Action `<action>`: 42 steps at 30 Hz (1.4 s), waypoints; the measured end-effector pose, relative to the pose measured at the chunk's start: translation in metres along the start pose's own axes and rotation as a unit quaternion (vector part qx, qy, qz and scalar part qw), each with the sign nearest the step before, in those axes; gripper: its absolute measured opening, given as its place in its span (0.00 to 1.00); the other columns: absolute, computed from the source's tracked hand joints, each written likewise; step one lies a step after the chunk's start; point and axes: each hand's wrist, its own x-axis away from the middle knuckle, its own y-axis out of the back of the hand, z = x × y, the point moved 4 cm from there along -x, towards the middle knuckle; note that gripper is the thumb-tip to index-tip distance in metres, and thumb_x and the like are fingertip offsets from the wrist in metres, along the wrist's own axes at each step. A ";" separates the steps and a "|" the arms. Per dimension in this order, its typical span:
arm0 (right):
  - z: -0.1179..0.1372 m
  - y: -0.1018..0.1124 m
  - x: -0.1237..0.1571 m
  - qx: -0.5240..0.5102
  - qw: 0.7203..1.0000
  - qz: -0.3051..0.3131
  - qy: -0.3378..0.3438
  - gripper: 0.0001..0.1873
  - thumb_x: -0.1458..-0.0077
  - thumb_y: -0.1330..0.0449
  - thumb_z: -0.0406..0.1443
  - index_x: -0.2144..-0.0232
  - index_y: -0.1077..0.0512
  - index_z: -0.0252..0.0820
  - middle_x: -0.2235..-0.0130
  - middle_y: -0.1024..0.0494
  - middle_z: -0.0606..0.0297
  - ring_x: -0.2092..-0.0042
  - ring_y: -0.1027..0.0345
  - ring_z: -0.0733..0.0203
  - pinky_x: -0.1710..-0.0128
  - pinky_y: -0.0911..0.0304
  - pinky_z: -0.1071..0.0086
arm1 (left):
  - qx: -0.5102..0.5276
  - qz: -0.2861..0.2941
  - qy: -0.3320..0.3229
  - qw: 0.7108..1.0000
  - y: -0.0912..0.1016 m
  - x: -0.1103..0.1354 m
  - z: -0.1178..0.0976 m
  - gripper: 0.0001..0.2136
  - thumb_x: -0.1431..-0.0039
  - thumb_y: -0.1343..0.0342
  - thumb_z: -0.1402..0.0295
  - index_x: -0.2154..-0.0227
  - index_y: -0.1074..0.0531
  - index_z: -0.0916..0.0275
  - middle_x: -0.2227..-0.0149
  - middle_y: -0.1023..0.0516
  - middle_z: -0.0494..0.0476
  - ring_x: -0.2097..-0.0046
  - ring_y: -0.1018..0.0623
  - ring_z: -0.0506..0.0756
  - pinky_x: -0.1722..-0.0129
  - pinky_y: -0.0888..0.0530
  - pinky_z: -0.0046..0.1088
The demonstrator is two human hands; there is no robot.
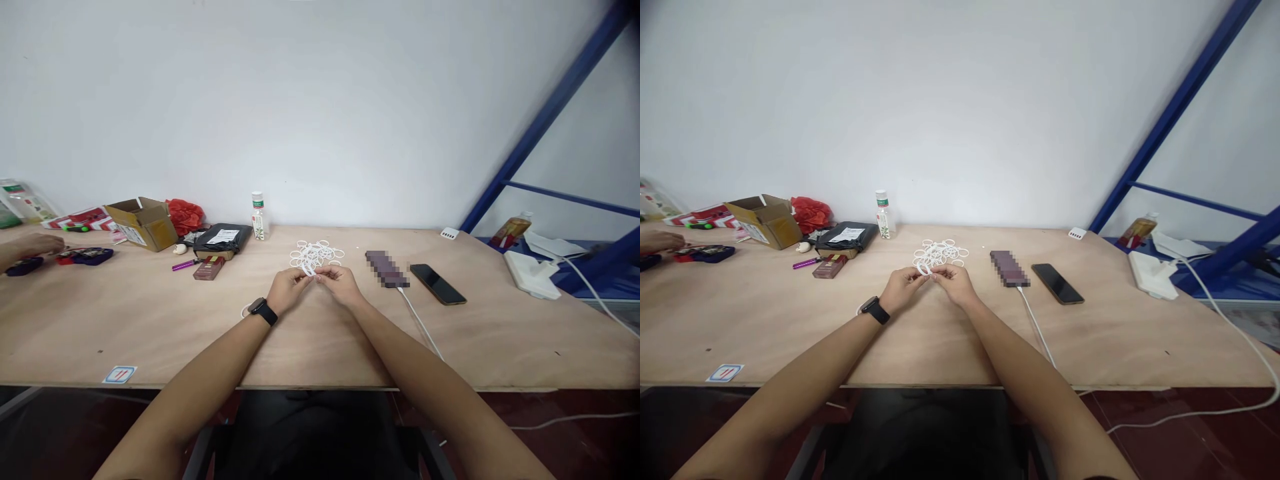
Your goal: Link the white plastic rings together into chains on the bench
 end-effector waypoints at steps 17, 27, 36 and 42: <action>0.017 -0.002 0.012 0.100 0.990 -0.021 0.094 0.09 0.50 0.36 0.40 0.66 0.21 0.42 0.65 0.19 0.62 0.63 0.26 0.58 0.59 0.31 0.65 | -0.149 -0.024 -0.076 0.986 0.007 0.004 -0.019 0.08 0.36 0.49 0.65 0.68 0.26 0.60 0.68 0.22 0.54 0.61 0.26 0.56 0.58 0.35 0.35; 0.019 -0.004 0.012 0.144 0.983 -0.047 0.108 0.10 0.48 0.39 0.40 0.66 0.22 0.40 0.67 0.20 0.62 0.65 0.28 0.59 0.62 0.33 0.66 | -0.131 -0.020 -0.066 0.989 0.008 0.002 -0.019 0.09 0.36 0.49 0.64 0.67 0.27 0.61 0.66 0.22 0.55 0.61 0.25 0.56 0.57 0.34 0.35; 0.008 -0.001 0.005 0.206 0.975 0.022 0.085 0.10 0.47 0.41 0.36 0.63 0.24 0.42 0.64 0.20 0.63 0.62 0.27 0.59 0.60 0.33 0.66 | -0.054 0.021 -0.086 0.995 0.012 0.000 -0.011 0.21 0.42 0.43 0.58 0.48 0.32 0.61 0.56 0.22 0.58 0.61 0.23 0.54 0.59 0.28 0.31; -0.001 0.046 -0.005 0.475 0.879 -0.021 0.031 0.18 0.43 0.47 0.30 0.52 0.26 0.43 0.51 0.25 0.58 0.52 0.31 0.55 0.52 0.38 0.65 | -0.221 0.165 0.011 0.961 0.032 -0.002 0.008 0.16 0.48 0.43 0.57 0.59 0.24 0.59 0.65 0.20 0.54 0.63 0.23 0.57 0.60 0.30 0.32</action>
